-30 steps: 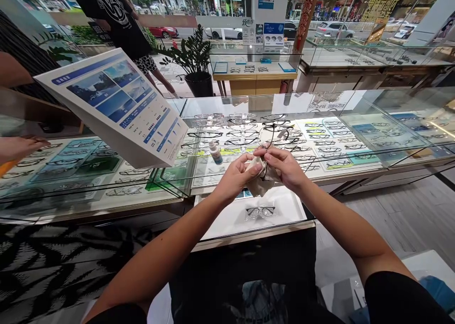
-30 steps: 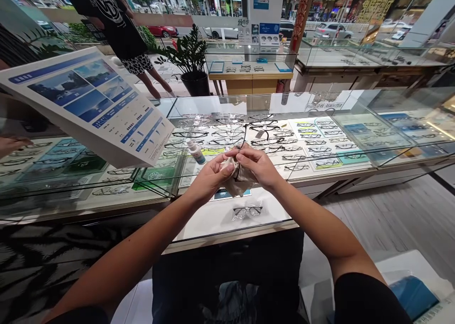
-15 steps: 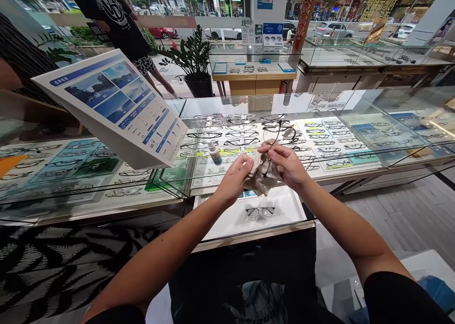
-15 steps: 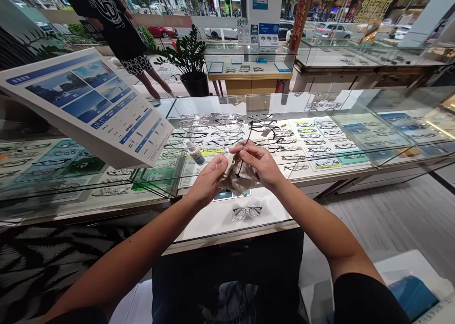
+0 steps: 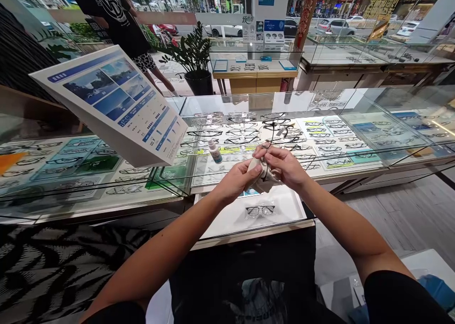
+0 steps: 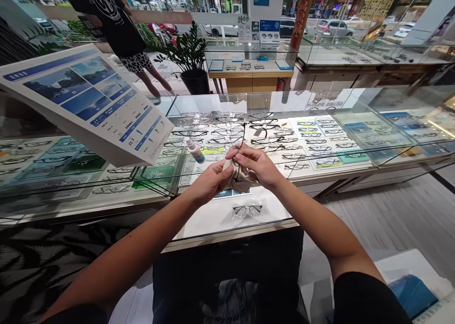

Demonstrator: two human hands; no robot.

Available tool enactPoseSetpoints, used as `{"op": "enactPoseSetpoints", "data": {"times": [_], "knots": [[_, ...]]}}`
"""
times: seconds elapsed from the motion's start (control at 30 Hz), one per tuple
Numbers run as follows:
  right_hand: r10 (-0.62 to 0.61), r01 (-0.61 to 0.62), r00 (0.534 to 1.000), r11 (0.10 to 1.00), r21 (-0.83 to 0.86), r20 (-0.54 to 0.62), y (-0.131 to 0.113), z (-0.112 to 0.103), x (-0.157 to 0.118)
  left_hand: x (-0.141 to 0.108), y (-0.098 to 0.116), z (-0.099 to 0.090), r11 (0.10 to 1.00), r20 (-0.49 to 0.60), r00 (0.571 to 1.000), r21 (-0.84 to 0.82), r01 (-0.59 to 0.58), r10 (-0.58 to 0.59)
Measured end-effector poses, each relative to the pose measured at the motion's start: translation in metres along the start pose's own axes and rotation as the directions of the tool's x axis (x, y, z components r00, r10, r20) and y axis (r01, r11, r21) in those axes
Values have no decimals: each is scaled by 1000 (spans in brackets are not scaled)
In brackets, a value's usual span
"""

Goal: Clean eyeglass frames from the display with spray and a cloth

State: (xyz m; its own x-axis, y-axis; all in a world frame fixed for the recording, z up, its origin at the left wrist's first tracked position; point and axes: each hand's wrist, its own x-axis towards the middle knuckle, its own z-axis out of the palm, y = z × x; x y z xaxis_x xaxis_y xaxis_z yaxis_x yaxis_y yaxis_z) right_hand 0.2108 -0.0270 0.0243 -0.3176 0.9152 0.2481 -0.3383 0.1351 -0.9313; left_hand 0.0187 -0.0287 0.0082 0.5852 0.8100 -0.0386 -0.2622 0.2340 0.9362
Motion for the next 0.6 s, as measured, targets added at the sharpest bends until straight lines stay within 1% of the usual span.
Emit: {"op": "enactPoseSetpoints", "data": {"times": [0.13,0.23,0.4,0.6], "knots": [[0,-1,999,1000,19,42,2,0,1,0,1,1,996,41,999,-87,10,-7],[6,-7,999,999,32,54,2,1,1,-2,5,2,993,49,999,-119,18,-13],[39,-40,998,999,35,42,-1,2,1,-4,11,1,996,74,996,-59,60,-56],[93,-91,996,993,72,-20,-4,4,2,-4,5,-2,1000,21,1000,9,4,-4]]}}
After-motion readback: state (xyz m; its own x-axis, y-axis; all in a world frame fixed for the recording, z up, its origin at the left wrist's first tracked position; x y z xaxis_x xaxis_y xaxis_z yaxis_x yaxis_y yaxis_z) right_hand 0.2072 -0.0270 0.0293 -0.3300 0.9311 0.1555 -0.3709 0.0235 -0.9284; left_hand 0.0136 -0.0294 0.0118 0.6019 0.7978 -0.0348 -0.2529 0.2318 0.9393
